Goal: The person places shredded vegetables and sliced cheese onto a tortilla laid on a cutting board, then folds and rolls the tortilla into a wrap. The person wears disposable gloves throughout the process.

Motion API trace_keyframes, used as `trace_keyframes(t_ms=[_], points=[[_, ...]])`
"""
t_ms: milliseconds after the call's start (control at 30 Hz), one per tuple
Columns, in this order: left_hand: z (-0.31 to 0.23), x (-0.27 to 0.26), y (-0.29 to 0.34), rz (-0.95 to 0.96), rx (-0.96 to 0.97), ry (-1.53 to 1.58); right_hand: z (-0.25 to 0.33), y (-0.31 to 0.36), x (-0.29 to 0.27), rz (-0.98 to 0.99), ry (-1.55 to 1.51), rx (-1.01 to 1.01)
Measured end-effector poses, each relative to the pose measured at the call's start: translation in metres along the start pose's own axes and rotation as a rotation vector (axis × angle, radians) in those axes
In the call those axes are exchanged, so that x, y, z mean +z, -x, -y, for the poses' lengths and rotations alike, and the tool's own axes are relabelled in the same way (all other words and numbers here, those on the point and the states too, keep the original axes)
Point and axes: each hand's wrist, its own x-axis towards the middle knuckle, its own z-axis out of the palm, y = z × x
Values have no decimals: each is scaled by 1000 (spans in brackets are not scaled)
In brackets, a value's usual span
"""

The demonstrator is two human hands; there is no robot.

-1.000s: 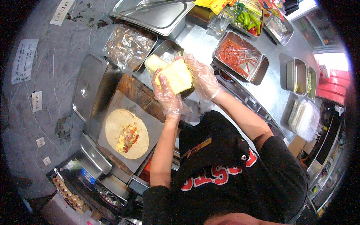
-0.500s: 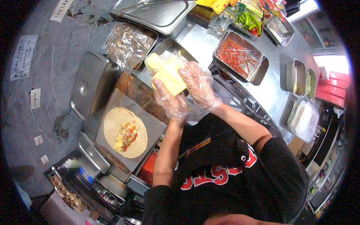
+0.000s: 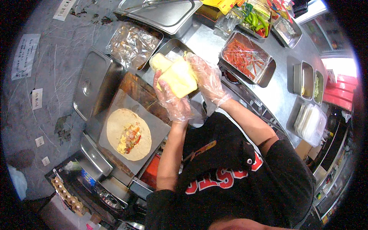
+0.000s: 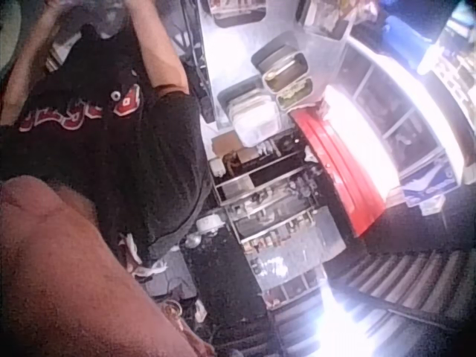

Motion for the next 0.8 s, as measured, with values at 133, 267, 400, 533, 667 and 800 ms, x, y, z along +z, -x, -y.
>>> trace_keyframes(t_ms=[133,267,400,533,667,800], points=[[1,-3,6,93,269,-389,47,-9,-6,196,-419,424],[-3,-5,7,137,476,-633,39,-11,-11,187,-339,457],[-4,1,8,135,446,-572,29,-12,-10,151,-195,347],[0,-2,5,139,497,-636,12,-16,-10,233,-319,504],[10,-12,-5,99,427,-409,20,-15,-7,225,-647,656],[12,-10,-9,-16,-200,426,11,-13,-4,194,-781,726]])
